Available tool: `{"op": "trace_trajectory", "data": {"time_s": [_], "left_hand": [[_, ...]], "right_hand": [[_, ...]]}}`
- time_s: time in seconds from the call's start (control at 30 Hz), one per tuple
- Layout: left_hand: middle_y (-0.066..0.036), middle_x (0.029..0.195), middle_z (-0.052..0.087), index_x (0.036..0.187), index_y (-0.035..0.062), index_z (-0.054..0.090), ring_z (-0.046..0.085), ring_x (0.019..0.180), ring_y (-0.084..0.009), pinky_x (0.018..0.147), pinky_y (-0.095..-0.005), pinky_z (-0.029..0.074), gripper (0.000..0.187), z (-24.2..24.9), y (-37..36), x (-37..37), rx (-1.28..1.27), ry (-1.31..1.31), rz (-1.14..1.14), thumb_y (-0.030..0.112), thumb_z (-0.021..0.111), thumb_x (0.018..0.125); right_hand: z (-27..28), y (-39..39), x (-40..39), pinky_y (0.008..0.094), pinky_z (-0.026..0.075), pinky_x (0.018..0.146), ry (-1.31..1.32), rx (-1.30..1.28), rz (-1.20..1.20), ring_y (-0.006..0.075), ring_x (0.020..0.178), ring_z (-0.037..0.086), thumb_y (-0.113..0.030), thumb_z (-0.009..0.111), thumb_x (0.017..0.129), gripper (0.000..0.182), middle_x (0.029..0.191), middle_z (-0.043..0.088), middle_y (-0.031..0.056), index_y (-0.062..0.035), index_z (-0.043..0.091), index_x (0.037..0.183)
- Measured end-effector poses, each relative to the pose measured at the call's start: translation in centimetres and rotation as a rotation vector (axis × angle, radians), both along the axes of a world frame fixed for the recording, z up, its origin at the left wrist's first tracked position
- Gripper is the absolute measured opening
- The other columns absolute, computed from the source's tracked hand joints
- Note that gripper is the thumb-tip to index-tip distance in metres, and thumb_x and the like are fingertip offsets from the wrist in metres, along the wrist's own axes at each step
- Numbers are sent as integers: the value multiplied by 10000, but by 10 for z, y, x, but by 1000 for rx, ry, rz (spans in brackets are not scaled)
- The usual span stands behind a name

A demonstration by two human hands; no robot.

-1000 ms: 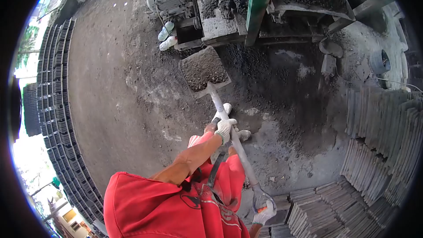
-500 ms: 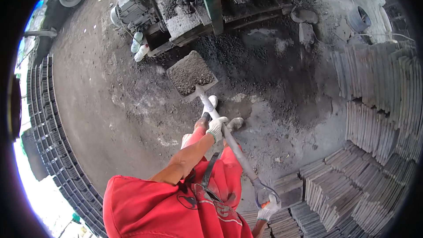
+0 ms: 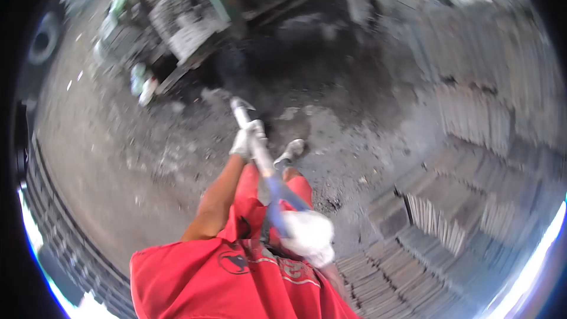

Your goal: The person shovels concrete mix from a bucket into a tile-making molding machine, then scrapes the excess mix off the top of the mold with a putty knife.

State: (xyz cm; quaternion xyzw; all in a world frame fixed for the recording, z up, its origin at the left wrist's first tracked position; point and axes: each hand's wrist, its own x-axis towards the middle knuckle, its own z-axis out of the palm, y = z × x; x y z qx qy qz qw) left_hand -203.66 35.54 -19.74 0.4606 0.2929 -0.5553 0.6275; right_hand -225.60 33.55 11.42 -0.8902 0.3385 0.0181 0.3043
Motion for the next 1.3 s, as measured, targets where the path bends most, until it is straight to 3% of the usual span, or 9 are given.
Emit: {"op": "trace_trajectory", "data": {"time_s": [0.1,0.3,0.43,0.6,0.8,0.97,1.07,1.17,1.3], "left_hand": [[-17,644,519,768,135,570,551,543,-173,523,-326,513,246,-11,12,23,-145,-87,-220,300,603,948],[-101,687,578,807,65,601,590,576,-257,556,-386,537,259,27,-30,-15,166,-133,-293,301,698,855],[-110,717,576,932,29,580,592,564,-267,547,-418,549,258,-1,-52,-52,41,-137,-408,227,718,841],[-90,733,589,919,52,568,598,577,-237,562,-378,537,229,24,-125,-143,-105,163,-458,255,675,920],[-106,729,632,985,-6,628,615,548,-246,519,-388,559,312,82,-216,-270,-148,-3,-814,257,746,865],[-100,776,657,1017,2,631,637,602,-218,558,-371,583,311,116,-292,-357,-181,-88,-1041,254,760,887],[-132,780,675,994,-26,646,682,628,-262,568,-389,596,288,60,-309,-399,-246,19,-1030,228,739,896],[-125,834,700,1016,6,675,698,721,-255,654,-369,585,246,-17,-304,-399,-689,-846,-1337,241,670,944],[-152,966,746,1069,87,748,724,857,-272,774,-375,566,237,21,-252,-347,-470,-651,-1500,244,592,985]], "right_hand": [[-5,4,23,406,524,546,-152,-190,135,226,608,639,-270,783,638,322,688,588,-9,-184,655,920],[-4,-2,-31,448,564,639,-209,-175,-339,330,700,688,-161,802,695,352,809,691,110,-101,685,1022],[30,-8,-45,449,557,624,-226,-156,-462,316,691,686,-173,784,699,296,784,675,101,-104,668,962],[58,-32,-103,446,555,617,-79,-80,-407,307,683,684,-188,775,705,270,766,662,95,-108,651,932],[68,-66,-185,442,553,608,134,6,-294,297,674,682,-207,763,712,245,745,646,89,-112,632,896],[14,-113,-238,465,535,634,212,-140,-363,308,695,661,-193,766,699,257,770,643,87,-126,613,895],[-74,-156,-264,466,543,648,144,-346,-382,296,703,665,-217,744,732,226,766,646,91,-123,626,900],[-146,-177,-267,452,509,593,204,-317,-377,286,681,653,-233,695,745,163,748,632,91,-129,617,845],[-130,-140,-225,435,521,583,184,-317,-337,266,661,659,-204,623,798,93,702,628,94,-115,597,797]]}}
